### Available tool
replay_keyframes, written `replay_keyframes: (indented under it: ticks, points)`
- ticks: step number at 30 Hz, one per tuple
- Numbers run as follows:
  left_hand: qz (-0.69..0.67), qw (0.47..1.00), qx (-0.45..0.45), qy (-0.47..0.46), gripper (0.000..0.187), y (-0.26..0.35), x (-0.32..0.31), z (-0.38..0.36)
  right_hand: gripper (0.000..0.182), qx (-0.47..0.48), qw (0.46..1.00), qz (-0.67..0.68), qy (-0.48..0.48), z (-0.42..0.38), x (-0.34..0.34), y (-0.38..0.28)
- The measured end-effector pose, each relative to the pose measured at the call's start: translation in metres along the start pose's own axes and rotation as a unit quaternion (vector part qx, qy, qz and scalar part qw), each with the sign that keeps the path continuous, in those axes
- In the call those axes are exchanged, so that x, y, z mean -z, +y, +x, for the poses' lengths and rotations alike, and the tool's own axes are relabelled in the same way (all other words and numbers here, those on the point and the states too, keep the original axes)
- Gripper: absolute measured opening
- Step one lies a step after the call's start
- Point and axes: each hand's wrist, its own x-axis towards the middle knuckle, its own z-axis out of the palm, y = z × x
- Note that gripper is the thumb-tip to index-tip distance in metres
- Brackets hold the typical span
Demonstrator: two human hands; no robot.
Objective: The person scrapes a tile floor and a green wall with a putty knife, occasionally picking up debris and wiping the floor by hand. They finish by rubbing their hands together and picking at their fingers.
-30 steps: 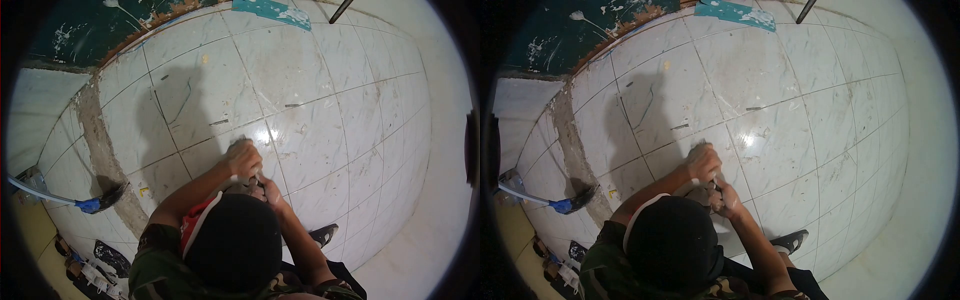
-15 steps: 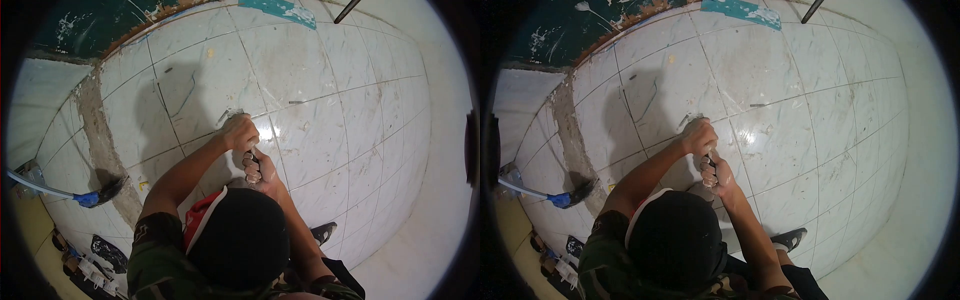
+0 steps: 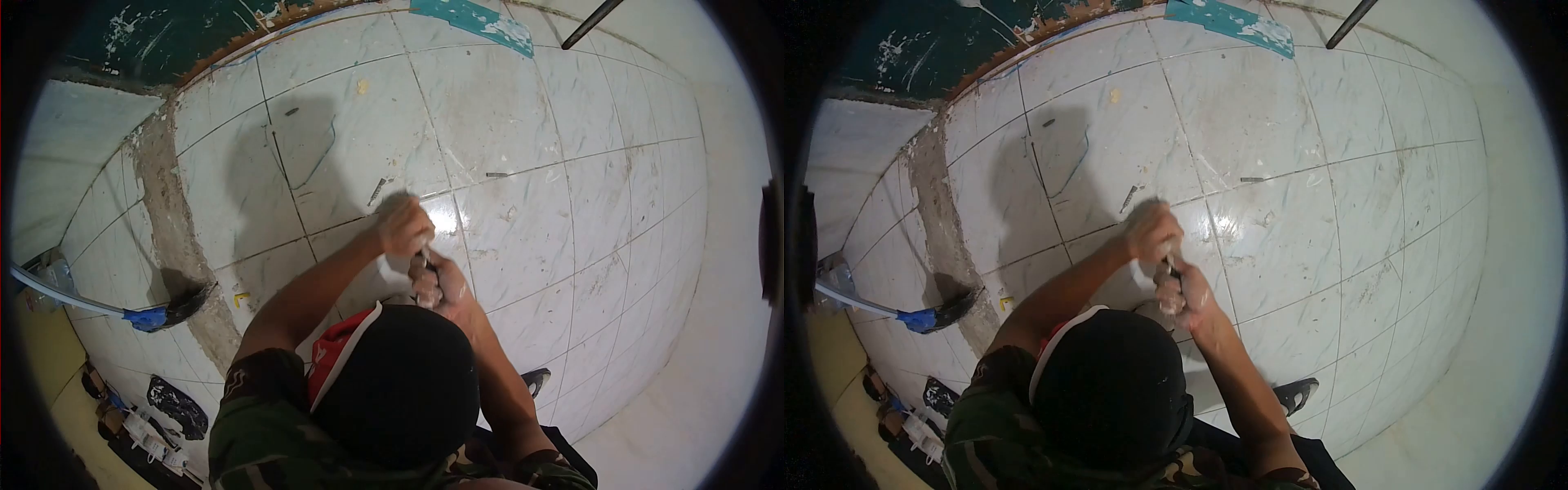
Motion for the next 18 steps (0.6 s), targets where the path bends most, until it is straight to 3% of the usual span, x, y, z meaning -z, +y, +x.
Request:
replay_keyframes:
  ticks: [1,2,6,9,10,11,13,14,15,17,18]
  points:
    - [-0.016,0.98,-0.039,0.192,0.023,0.002,-0.019,-0.018,0.034,0.0,1.0,-0.003,0.0,-0.003,0.009,0.011]
    - [0.026,0.997,-0.024,-0.07,0.012,0.025,0.024,-0.02,0.034,0.004,1.0,-0.022,0.004,-0.004,0.023,0.026]
    - [-0.012,0.996,-0.076,0.035,0.009,0.028,0.021,-0.026,0.036,-0.016,1.0,-0.009,-0.02,0.004,0.029,0.028]
    - [0.07,0.965,0.047,-0.25,0.007,0.007,0.059,0.017,0.038,-0.028,0.999,0.016,-0.039,0.016,0.007,0.011]
    - [0.021,0.983,0.032,-0.182,0.018,0.006,0.059,0.015,0.038,-0.016,0.999,0.014,-0.048,0.021,0.0,0.011]
    - [0.023,0.983,0.034,-0.179,0.018,0.009,0.051,0.005,0.038,-0.017,0.999,0.01,-0.049,0.023,0.004,0.02]
    - [-0.038,0.984,-0.093,0.147,0.019,0.024,0.026,-0.028,0.039,0.024,0.999,-0.022,-0.007,0.024,0.029,0.054]
    - [0.019,0.996,-0.043,-0.074,0.008,0.031,0.04,-0.043,0.04,0.186,0.954,-0.236,-0.009,0.024,0.04,0.077]
    - [0.022,0.996,-0.043,-0.072,0.008,0.032,0.043,-0.042,0.04,0.186,0.953,-0.238,-0.012,0.025,0.038,0.075]
    - [0.017,0.996,-0.086,0.007,0.006,0.037,0.045,-0.043,0.041,0.051,0.997,-0.058,0.016,0.028,0.037,0.075]
    - [-0.018,0.985,-0.128,0.117,0.006,0.019,0.031,-0.042,0.041,0.048,0.997,-0.056,0.017,0.029,0.03,0.072]
